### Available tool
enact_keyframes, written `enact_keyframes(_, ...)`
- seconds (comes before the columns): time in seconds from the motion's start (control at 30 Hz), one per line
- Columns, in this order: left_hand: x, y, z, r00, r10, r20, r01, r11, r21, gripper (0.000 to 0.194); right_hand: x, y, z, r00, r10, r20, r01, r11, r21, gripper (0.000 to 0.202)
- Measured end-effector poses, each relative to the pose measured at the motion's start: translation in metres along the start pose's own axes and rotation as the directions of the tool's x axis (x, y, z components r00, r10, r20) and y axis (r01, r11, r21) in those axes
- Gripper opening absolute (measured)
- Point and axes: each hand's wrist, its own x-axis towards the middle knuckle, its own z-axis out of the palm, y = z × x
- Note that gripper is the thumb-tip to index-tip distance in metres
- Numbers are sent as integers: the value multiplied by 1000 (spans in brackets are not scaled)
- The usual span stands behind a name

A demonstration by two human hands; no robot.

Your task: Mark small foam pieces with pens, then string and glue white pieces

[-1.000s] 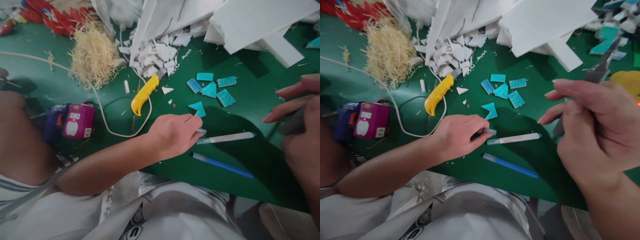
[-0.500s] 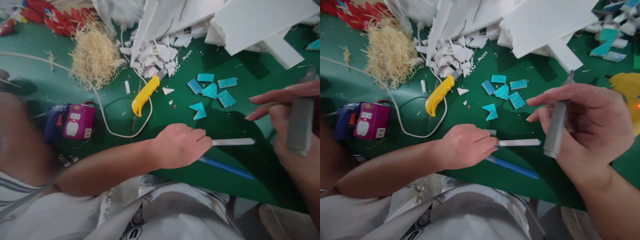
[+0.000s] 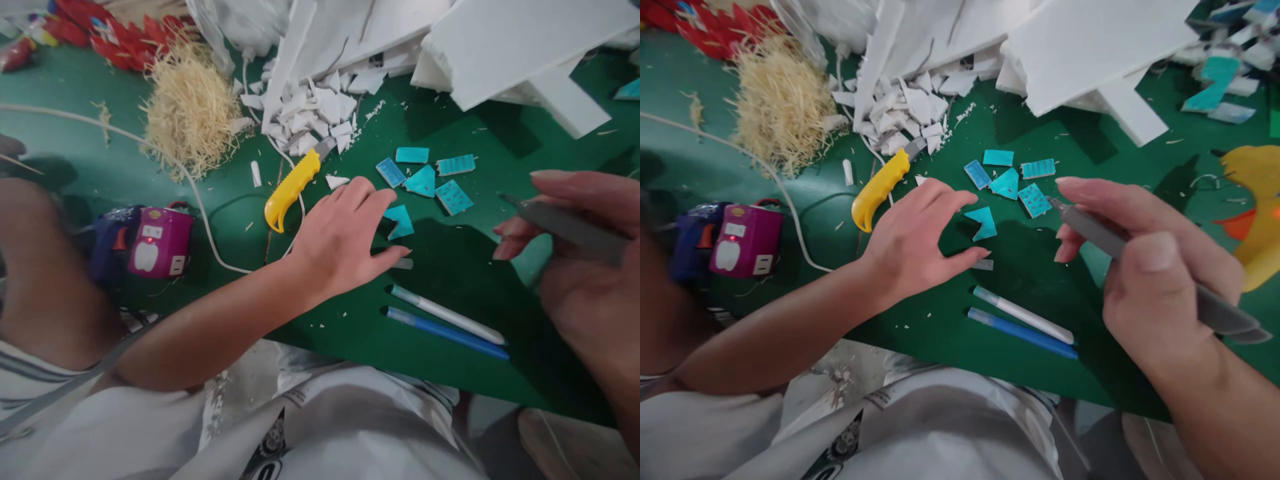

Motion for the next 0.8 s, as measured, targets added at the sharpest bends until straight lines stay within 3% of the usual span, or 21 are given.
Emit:
enact_keyframes(0.1, 3, 0, 4, 998, -31, 54, 30, 999, 20, 44, -1, -8, 3, 995, 103, -19, -97, 977, 191, 30)
enact_keyframes(0.43, 3, -3, 3, 993, -3, 122, 23, 986, -164, 33, 11, -4, 15, 965, 240, 108, -260, 934, 245, 10)
enact_keyframes(0.53, 2, -2, 1, 989, -24, 148, 56, 974, -218, 39, 12, -2, 21, 945, 299, 129, -322, 918, 231, 10)
enact_keyframes(0.7, 3, -2, 2, 983, -42, 178, 81, 973, -218, 34, 15, 0, 30, 946, 320, 48, -320, 903, 288, 23)
enact_keyframes(0.8, 4, -3, 3, 983, -40, 180, 76, 977, -197, 33, 20, -5, 31, 915, 393, 86, -402, 885, 236, 27)
